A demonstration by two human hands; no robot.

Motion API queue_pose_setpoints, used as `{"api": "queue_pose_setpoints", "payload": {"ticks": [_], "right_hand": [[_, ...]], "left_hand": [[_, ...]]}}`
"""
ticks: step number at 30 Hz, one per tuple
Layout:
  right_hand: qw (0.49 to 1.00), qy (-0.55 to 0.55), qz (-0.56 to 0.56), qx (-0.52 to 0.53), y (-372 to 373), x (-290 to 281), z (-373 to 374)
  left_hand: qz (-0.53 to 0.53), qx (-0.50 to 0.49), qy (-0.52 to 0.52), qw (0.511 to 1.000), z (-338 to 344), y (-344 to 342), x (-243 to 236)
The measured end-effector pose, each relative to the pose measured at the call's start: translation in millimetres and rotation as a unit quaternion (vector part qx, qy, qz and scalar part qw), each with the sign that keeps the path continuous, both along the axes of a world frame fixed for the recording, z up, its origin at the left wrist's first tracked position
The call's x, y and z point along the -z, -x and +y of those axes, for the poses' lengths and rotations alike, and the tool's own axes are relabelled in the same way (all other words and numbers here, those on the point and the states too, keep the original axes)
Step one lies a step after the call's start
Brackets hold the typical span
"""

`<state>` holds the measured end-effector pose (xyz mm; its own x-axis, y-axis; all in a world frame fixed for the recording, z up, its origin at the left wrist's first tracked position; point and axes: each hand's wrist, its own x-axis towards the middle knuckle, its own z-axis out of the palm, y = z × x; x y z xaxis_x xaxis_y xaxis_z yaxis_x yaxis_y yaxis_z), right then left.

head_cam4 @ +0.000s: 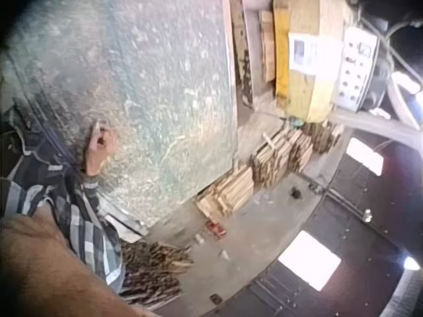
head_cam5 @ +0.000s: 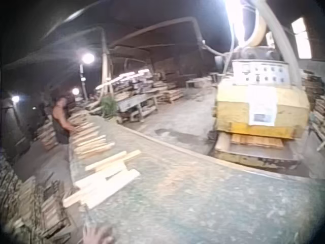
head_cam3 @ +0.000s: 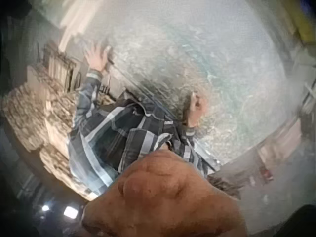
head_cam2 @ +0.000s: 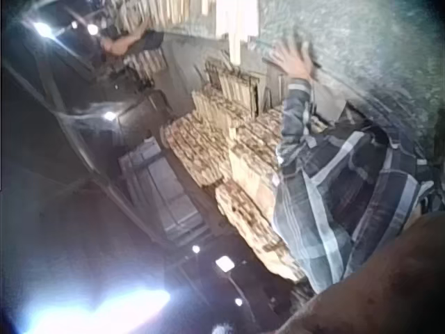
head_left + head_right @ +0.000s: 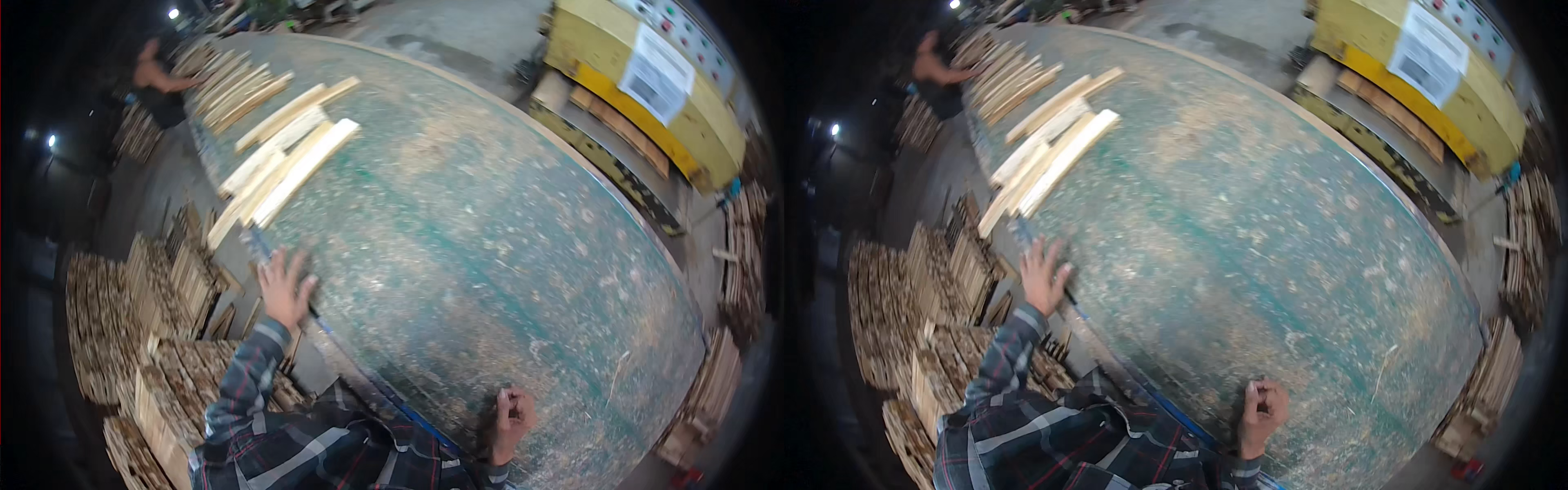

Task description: The person arranges wooden planks side by side on a work table and feeds them into a woodworking machine by hand.

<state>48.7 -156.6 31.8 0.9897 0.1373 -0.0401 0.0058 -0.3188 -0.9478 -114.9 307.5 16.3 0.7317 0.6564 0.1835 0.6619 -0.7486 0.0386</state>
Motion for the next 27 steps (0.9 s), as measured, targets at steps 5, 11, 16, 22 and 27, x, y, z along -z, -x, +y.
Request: {"api": "queue_pose_setpoints", "payload": {"ticks": [5, 11, 16, 22, 27], "right_hand": [[0.999, 0.013, 0.026, -0.029, 36, -21, 54], [0.995, 0.055, -0.045, -0.065, 29, -30, 171], [0.981, 0.032, -0.107, -0.161, 33, -41, 309], [0.964, 0.051, -0.125, -0.227, 45, -38, 421], [0.974, 0.062, -0.093, -0.197, 50, -16, 468]], "left_hand": [[-0.026, -0.213, -0.032, 0.976, 183, 123, 13], [0.111, -0.246, 0.070, 0.960, 321, 175, 35], [0.055, -0.106, 0.102, 0.988, 362, 187, 56], [-0.062, 0.046, 0.038, 0.996, 335, 116, 34], [-0.068, 0.097, 0.057, 0.991, 282, 56, 34]]}}
